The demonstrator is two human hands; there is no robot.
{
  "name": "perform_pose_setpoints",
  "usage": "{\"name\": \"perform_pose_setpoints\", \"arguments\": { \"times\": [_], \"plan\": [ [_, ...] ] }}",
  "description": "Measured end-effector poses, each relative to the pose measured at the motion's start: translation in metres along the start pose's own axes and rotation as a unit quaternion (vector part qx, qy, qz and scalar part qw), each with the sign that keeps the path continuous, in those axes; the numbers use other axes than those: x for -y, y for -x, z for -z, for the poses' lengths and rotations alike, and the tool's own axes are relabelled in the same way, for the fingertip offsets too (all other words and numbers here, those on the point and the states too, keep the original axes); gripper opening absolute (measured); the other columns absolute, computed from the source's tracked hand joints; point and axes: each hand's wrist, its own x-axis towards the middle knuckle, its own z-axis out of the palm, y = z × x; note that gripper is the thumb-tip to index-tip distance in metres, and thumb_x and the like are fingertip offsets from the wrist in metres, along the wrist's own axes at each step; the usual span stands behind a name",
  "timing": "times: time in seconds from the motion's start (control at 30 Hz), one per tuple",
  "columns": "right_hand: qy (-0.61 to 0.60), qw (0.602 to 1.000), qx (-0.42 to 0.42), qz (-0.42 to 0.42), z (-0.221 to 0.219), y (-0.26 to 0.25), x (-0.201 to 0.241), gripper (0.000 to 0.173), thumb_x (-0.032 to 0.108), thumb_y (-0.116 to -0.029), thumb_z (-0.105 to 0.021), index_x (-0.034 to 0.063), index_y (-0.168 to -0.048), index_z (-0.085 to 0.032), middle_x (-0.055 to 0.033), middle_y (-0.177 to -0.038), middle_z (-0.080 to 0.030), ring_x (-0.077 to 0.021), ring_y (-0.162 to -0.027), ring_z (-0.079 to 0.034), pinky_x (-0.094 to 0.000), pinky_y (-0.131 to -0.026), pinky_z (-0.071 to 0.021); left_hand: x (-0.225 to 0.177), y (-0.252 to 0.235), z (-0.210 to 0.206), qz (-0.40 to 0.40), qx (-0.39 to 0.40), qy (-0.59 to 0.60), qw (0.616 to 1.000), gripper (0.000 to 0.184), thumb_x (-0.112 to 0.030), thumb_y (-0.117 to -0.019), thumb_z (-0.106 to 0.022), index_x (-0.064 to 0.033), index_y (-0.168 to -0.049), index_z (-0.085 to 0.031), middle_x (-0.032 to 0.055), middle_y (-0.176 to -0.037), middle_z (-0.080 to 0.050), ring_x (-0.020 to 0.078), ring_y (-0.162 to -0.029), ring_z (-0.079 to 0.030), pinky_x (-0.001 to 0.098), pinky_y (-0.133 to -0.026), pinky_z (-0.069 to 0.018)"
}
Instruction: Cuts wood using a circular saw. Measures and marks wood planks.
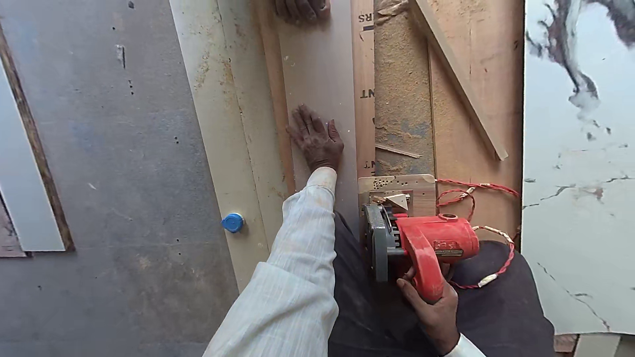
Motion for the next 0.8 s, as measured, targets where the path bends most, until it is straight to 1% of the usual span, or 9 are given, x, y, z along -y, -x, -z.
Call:
{"name": "perform_pose_setpoints", "arguments": {
  "times": [0.03, 0.1, 0.17, 0.23, 0.37, 0.53, 0.63, 0.77, 0.8],
  "plan": [
    [0.003, 1.000, 0.001, 0.003, 0.000, 0.000, -0.001, 0.033, 0.027, -0.0821, -0.077, -0.0001, -0.095, -0.066, 0.0037, -0.083, -0.071, 0.0033, -0.077, -0.067, -0.0149, -0.072, -0.0574, 0.000, 0.000, 0.001, 0.003, 0.009, -0.002, 1.000, 0.064, -0.039, -0.1078, -0.035, 0.0027, -0.156, -0.039, 0.0205, -0.168, -0.027, 0.0400, -0.158, -0.017, 0.0624, -0.125, -0.0058],
    [0.011, 1.000, 0.002, 0.005, 0.000, -0.001, -0.002, 0.032, 0.027, -0.0813, -0.077, -0.0008, -0.094, -0.066, 0.0037, -0.081, -0.071, 0.0040, -0.076, -0.067, -0.0143, -0.072, -0.0574, 0.000, 0.000, 0.001, 0.003, 0.009, -0.006, 1.000, 0.064, -0.040, -0.1079, -0.034, 0.0026, -0.156, -0.039, 0.0204, -0.168, -0.028, 0.0401, -0.158, -0.018, 0.0620, -0.125, -0.0061],
    [0.017, 1.000, -0.001, 0.006, 0.001, -0.001, -0.004, 0.031, 0.027, -0.0807, -0.076, -0.0008, -0.092, -0.066, 0.0040, -0.079, -0.071, 0.0048, -0.075, -0.067, -0.0135, -0.071, -0.0568, 0.000, 0.001, -0.001, 0.001, -0.004, -0.007, 1.000, 0.064, -0.040, -0.1076, -0.035, 0.0027, -0.155, -0.040, 0.0207, -0.167, -0.030, 0.0404, -0.157, -0.020, 0.0622, -0.125, -0.0080],
    [0.017, 1.000, -0.001, 0.010, 0.001, -0.003, -0.007, 0.033, 0.028, -0.0810, -0.076, -0.0010, -0.093, -0.065, 0.0039, -0.079, -0.070, 0.0046, -0.074, -0.066, -0.0137, -0.070, -0.0567, 0.000, 0.000, -0.003, -0.006, -0.020, -0.010, 1.000, 0.063, -0.039, -0.1074, -0.037, 0.0038, -0.153, -0.043, 0.0217, -0.166, -0.032, 0.0413, -0.156, -0.022, 0.0630, -0.124, -0.0107],
    [0.029, 0.999, -0.014, 0.016, -0.001, -0.003, -0.009, 0.033, 0.028, -0.0802, -0.075, -0.0014, -0.092, -0.065, 0.0039, -0.078, -0.070, 0.0063, -0.073, -0.065, -0.0116, -0.070, -0.0555, 0.000, 0.002, -0.002, -0.011, -0.011, -0.014, 1.000, 0.064, -0.040, -0.1080, -0.034, 0.0044, -0.153, -0.042, 0.0226, -0.166, -0.030, 0.0417, -0.156, -0.022, 0.0642, -0.124, -0.0094],
    [0.046, 0.998, -0.026, 0.023, -0.004, -0.006, -0.011, 0.034, 0.029, -0.0792, -0.074, -0.0022, -0.090, -0.066, 0.0035, -0.077, -0.069, 0.0081, -0.072, -0.064, -0.0100, -0.069, -0.0541, -0.001, 0.002, -0.001, -0.008, -0.009, -0.015, 1.000, 0.064, -0.038, -0.1080, -0.035, 0.0042, -0.155, -0.038, 0.0223, -0.167, -0.028, 0.0412, -0.157, -0.021, 0.0640, -0.124, -0.0086],
    [0.055, 0.998, -0.030, 0.031, -0.007, -0.011, -0.011, 0.037, 0.030, -0.0795, -0.074, -0.0043, -0.091, -0.065, 0.0023, -0.077, -0.069, 0.0078, -0.073, -0.065, -0.0105, -0.070, -0.0546, 0.000, 0.001, 0.000, -0.002, 0.009, -0.015, 1.000, 0.065, -0.039, -0.1087, -0.033, 0.0046, -0.157, -0.034, 0.0222, -0.169, -0.023, 0.0399, -0.158, -0.016, 0.0638, -0.124, -0.0056],
    [0.058, 0.997, -0.034, 0.034, -0.010, -0.019, -0.010, 0.039, 0.029, -0.0786, -0.074, -0.0067, -0.091, -0.065, 0.0012, -0.076, -0.070, 0.0076, -0.072, -0.065, -0.0105, -0.070, -0.0545, -0.001, 0.000, 0.000, -0.010, -0.011, -0.008, 1.000, 0.064, -0.037, -0.1079, -0.035, 0.0064, -0.154, -0.038, 0.0240, -0.166, -0.028, 0.0423, -0.157, -0.019, 0.0650, -0.123, -0.0078],
    [0.059, 0.997, -0.035, 0.034, -0.010, -0.020, -0.009, 0.038, 0.028, -0.0784, -0.074, -0.0072, -0.091, -0.065, 0.0007, -0.076, -0.070, 0.0075, -0.071, -0.065, -0.0103, -0.070, -0.0544, -0.001, 0.000, 0.000, -0.011, -0.011, -0.007, 1.000, 0.063, -0.036, -0.1079, -0.035, 0.0062, -0.155, -0.038, 0.0239, -0.167, -0.027, 0.0422, -0.157, -0.019, 0.0647, -0.124, -0.0074]
  ]
}}
